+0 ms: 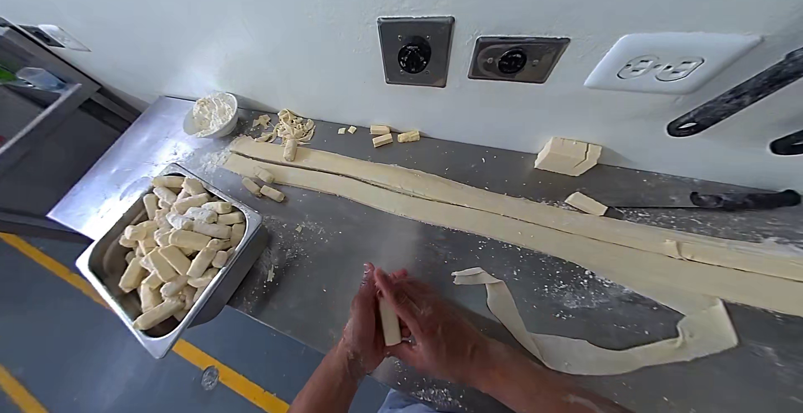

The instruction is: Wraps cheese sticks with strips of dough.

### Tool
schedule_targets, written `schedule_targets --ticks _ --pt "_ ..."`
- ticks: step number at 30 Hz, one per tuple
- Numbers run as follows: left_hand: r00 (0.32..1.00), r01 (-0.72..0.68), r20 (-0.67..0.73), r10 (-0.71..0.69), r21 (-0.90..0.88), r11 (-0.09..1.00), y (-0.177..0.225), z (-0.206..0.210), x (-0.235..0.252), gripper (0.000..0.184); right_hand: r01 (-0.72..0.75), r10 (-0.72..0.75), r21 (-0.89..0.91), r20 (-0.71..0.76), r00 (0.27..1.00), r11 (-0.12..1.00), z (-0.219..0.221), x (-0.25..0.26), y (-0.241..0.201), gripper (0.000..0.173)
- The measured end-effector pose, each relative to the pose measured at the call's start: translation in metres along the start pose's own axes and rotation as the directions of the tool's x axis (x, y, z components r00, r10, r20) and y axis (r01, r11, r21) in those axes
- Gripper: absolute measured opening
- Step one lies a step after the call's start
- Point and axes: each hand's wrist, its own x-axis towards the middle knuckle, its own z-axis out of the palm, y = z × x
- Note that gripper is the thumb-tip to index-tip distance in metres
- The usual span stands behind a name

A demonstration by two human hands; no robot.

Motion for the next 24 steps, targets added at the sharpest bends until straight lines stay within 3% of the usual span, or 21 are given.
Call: schedule_targets --ticks 3,5,6,7,9,12,13,15,16,17,19,21,24 --pt "0.979 -0.037 -0.194 0.059 0.115 0.993 -0.013 0.001 -0.001 0.066 -0.016 0.016 -0.030 0.001 1.000 0.999 0.001 -0.015 0.000 0.093" --pt "0.935 -0.205 -0.207 0.289 0.349 0.914 -0.001 -0.025 0.000 0.051 -0.147 0.143 -0.150 -0.037 0.989 0.978 -0.021 -0.034 0.017 0.071" --pt "0.869 -0.268 -0.221 0.443 0.543 0.796 0.020 -0.043 -0.003 0.050 -0.207 0.195 -0.216 -0.075 0.978 0.954 -0.033 -0.045 0.035 0.049" --pt "0.772 -0.246 -0.252 0.584 0.728 0.640 0.048 -0.060 -0.011 0.052 -0.248 0.227 -0.266 -0.106 0.968 0.932 -0.045 -0.053 0.056 0.031" --pt "0.587 -0.082 -0.319 0.744 0.891 0.447 0.110 -0.090 -0.032 0.055 -0.247 0.235 -0.339 -0.076 0.969 0.908 -0.063 -0.063 0.094 0.022" --pt "0.365 0.091 -0.397 0.843 0.916 0.391 0.189 -0.129 -0.040 0.071 -0.157 0.198 -0.440 0.048 0.979 0.884 -0.075 -0.068 0.118 0.011" --pt "0.328 0.130 -0.415 0.849 0.909 0.395 0.207 -0.140 -0.040 0.079 -0.116 0.158 -0.471 0.050 0.986 0.874 -0.073 -0.067 0.120 0.010" --pt "0.316 0.196 -0.408 0.856 0.911 0.362 0.232 -0.163 -0.036 0.087 -0.051 0.074 -0.508 0.024 0.997 0.860 -0.070 -0.061 0.123 0.018" --pt "0.320 0.246 -0.409 0.854 0.907 0.342 0.239 -0.171 -0.034 0.087 -0.091 0.130 -0.475 0.050 0.990 0.876 -0.074 -0.056 0.119 0.018" --pt "0.339 0.291 -0.400 0.851 0.905 0.310 0.241 -0.176 -0.034 0.084 -0.209 0.275 -0.402 0.114 0.955 0.891 -0.083 -0.049 0.109 0.017" --pt "0.370 0.316 -0.338 0.865 0.922 0.225 0.232 -0.177 -0.032 0.073 -0.558 0.607 -0.241 0.259 0.751 0.794 -0.107 -0.029 0.092 0.023" --pt "0.377 0.229 -0.215 0.901 0.964 0.134 0.205 -0.159 -0.029 0.063 -0.743 0.723 -0.056 0.291 0.626 0.667 -0.125 -0.015 0.084 0.022" --pt "0.461 -0.067 0.008 0.887 0.997 0.025 0.134 -0.107 -0.014 0.039 -0.774 0.723 0.103 0.296 0.624 0.625 -0.143 -0.002 0.067 0.017"
